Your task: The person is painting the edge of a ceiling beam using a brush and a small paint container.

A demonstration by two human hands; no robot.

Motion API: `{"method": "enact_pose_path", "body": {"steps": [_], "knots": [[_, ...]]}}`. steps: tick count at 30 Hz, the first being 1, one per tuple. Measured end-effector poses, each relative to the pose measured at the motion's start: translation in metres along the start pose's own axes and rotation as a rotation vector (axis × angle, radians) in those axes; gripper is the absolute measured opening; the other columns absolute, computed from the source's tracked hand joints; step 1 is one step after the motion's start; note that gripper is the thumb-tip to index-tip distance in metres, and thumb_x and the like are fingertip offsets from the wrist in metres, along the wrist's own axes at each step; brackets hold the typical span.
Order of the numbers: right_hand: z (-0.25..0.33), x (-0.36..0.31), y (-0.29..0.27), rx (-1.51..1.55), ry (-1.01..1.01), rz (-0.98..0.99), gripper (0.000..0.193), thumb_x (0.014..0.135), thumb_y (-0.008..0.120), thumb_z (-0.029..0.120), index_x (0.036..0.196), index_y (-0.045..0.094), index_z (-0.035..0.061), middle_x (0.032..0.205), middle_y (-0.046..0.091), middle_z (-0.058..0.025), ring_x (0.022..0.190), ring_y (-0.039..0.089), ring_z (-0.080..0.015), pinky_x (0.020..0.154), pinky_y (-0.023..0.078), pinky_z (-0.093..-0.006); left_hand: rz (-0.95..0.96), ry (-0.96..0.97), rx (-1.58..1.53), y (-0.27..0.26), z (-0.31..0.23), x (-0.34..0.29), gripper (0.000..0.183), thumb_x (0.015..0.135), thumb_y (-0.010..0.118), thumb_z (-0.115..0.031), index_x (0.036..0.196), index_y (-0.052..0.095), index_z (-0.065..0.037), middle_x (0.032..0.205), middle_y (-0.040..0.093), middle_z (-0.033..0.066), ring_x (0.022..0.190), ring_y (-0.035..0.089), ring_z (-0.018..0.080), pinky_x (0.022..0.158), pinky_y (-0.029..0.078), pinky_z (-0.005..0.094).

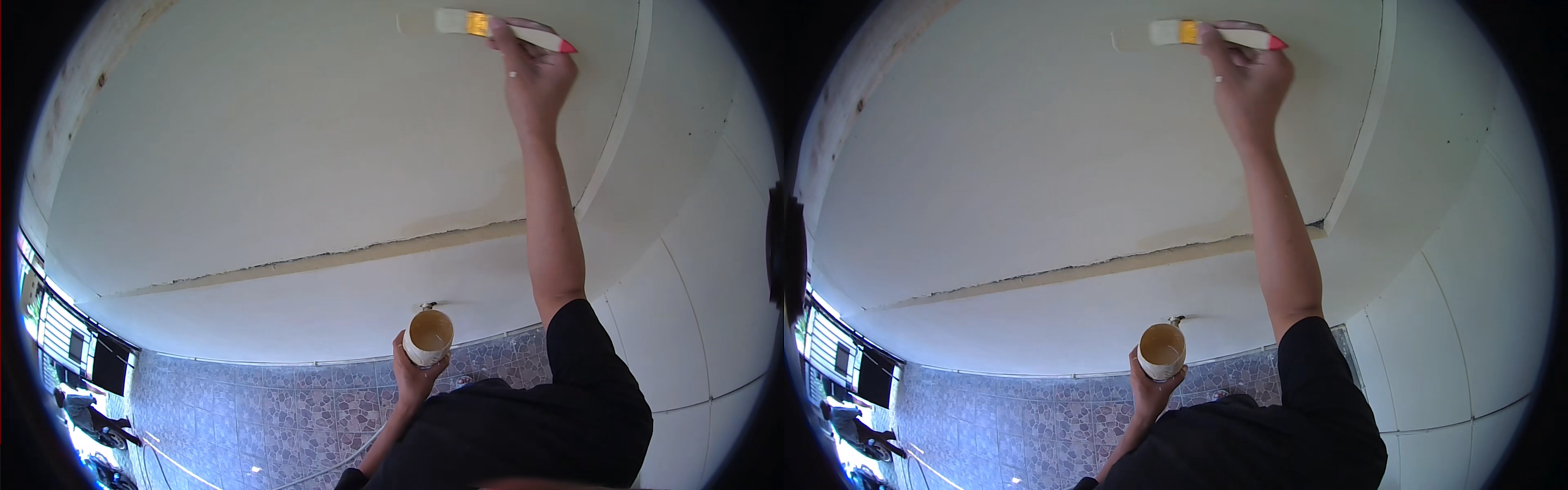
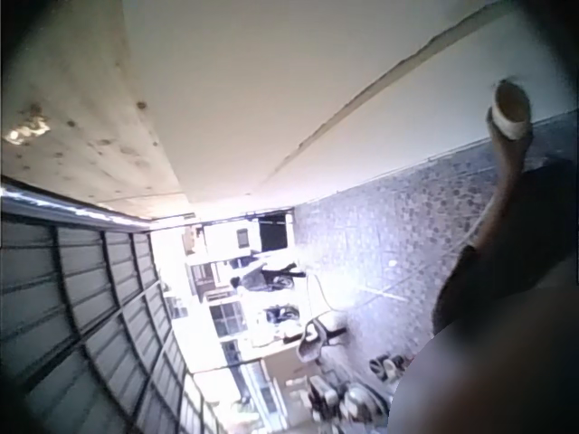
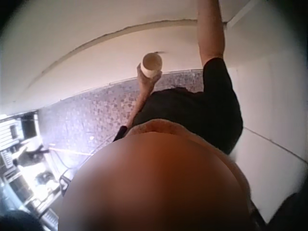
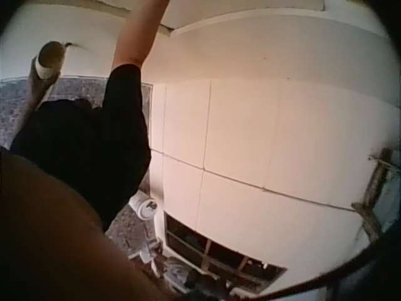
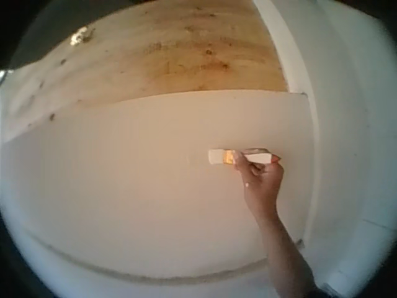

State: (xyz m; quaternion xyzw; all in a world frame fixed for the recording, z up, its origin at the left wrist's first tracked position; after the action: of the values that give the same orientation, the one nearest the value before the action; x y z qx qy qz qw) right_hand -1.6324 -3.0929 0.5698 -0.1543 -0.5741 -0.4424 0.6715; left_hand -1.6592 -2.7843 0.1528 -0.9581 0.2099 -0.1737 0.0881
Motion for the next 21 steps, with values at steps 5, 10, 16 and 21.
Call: {"method": "enact_pose_path", "body": {"steps": [5,10,16,21], "knots": [[0.020,-0.008,0.014,0.079,-0.039,-0.010,0.021,0.096,0.081,0.010,0.105,0.074,-0.0083,0.093,0.079,-0.0111,0.082,0.076,-0.0157,0.080,0.063,-0.0289,-0.019,-0.023,-0.013,-0.008,0.005,0.001,0.089,0.071,0.098,-0.020,0.141,0.046,-0.001,0.129,0.060,0.0196,0.117,0.065,0.0350,0.098,0.054,0.0462],[0.002,-0.015,0.048,0.128,0.016,0.102,0.021,0.096,0.081,0.010,0.104,0.074,-0.0078,0.092,0.078,-0.0104,0.082,0.075,-0.0153,0.080,0.062,-0.0286,0.002,0.017,0.021,-0.007,0.005,0.007,0.089,0.071,0.098,-0.021,0.141,0.046,-0.001,0.128,0.060,0.0196,0.117,0.066,0.0352,0.097,0.055,0.0464],[0.009,0.012,-0.049,-0.100,-0.025,-0.294,0.021,0.097,0.081,0.013,0.101,0.075,-0.0067,0.089,0.078,-0.0097,0.082,0.076,-0.0145,0.079,0.062,-0.0288,0.044,0.015,0.063,-0.007,0.001,0.000,0.090,0.073,0.098,-0.022,0.142,0.045,0.000,0.128,0.063,0.0199,0.117,0.067,0.0336,0.098,0.056,0.0452],[0.017,-0.013,0.046,0.205,-0.018,0.053,0.021,0.096,0.082,0.012,0.104,0.074,-0.0061,0.088,0.077,-0.0094,0.080,0.075,-0.0141,0.078,0.061,-0.0285,0.064,-0.020,0.018,-0.006,0.007,-0.001,0.091,0.070,0.099,-0.022,0.142,0.046,0.000,0.128,0.061,0.0197,0.117,0.066,0.0351,0.098,0.055,0.0469]]}}
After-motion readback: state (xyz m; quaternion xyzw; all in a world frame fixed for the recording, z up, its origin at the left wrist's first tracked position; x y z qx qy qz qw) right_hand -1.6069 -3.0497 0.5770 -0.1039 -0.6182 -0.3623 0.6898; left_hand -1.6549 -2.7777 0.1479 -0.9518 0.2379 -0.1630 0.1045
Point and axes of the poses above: each hand's wrist, its own x-axis towards the middle knuckle, its own y-axis out of the palm, z = x × y, the point moved 5 cm from there along x, towards the middle knuckle
